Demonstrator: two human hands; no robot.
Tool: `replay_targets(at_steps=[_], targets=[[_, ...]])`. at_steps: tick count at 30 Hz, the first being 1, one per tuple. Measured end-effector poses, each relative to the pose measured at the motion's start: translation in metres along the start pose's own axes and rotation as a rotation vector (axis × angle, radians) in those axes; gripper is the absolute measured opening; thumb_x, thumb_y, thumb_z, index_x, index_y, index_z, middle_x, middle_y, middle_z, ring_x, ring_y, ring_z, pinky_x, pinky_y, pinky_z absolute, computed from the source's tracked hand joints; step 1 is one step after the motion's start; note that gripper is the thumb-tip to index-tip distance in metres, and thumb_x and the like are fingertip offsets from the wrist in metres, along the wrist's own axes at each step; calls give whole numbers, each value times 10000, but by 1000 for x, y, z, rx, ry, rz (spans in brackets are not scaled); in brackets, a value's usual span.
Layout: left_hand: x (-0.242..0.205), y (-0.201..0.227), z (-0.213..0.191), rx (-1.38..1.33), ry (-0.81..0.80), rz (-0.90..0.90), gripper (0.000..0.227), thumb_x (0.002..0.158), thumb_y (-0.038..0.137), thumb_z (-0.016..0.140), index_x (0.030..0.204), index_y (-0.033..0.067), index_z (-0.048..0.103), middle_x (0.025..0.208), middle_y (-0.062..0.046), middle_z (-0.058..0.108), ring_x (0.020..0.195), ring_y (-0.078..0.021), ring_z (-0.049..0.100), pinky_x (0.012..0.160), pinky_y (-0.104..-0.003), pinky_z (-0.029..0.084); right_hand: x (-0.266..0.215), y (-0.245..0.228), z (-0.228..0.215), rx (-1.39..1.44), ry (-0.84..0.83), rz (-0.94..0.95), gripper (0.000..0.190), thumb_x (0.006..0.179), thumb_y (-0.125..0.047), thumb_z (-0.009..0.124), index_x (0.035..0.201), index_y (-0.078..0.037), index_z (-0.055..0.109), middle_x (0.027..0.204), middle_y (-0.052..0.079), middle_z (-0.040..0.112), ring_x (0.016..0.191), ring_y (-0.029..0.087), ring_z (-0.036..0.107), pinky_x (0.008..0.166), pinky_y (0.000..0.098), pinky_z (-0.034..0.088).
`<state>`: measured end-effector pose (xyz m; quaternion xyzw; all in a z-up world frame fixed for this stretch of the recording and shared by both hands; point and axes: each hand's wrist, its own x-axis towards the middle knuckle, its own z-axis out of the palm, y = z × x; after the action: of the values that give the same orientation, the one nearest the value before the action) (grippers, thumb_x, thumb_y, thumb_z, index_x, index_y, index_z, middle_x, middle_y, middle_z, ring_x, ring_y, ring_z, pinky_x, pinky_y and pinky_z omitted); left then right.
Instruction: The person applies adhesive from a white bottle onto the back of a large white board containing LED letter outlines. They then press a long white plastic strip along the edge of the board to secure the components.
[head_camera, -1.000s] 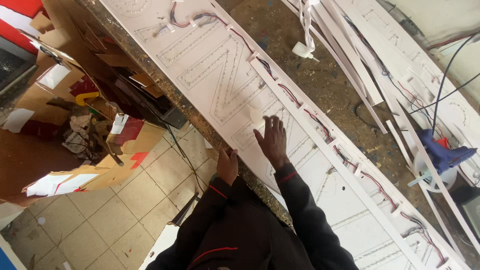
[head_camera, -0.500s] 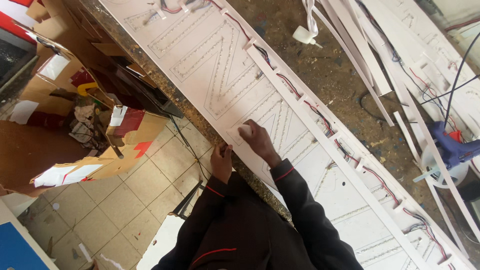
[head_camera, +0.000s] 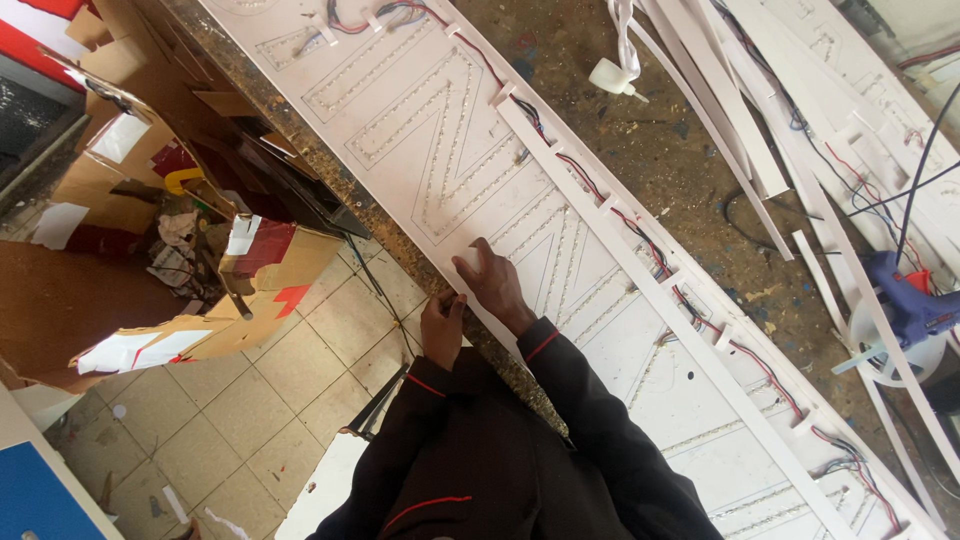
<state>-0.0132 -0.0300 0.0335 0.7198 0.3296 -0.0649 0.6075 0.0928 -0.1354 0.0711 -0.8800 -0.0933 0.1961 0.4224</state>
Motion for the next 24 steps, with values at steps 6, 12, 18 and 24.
replay_targets(at_steps=[6, 12, 18, 24], targets=[[29, -53, 20, -224, 33, 21, 492, 1066, 279, 658, 1391, -83, 588, 1077, -183, 644, 1009, -221, 597, 868, -440, 495, -22, 28, -1, 81, 2, 30, 419, 995, -552, 580, 1099, -149, 534, 786, 300, 682, 833, 527, 699, 715, 625, 476], [10, -31, 20, -216, 57, 59, 574, 1067, 367, 662, 1409, -87, 581, 1162, -232, 669, 1119, -328, 666, 892, -532, 537, -6, 36, 10, 70, 2, 61, 456, 968, -608, 590, 1051, -162, 543, 718, 207, 697, 833, 460, 718, 749, 543, 510], [10, -34, 15, -251, 64, 77, 481, 1063, 330, 685, 1394, -15, 643, 1096, -214, 732, 1041, -310, 713, 813, -502, 572, 2, 3, 3, -33, -10, 5, 414, 983, -542, 599, 1111, -152, 551, 747, 275, 677, 856, 498, 703, 731, 598, 463], [12, -44, 17, -266, 92, 85, 451, 1064, 319, 684, 1384, 2, 661, 995, -180, 768, 858, -176, 689, 701, -422, 540, -45, -2, -21, -41, -28, 43, 420, 997, -533, 594, 1118, -132, 563, 746, 292, 672, 833, 519, 697, 723, 597, 473]])
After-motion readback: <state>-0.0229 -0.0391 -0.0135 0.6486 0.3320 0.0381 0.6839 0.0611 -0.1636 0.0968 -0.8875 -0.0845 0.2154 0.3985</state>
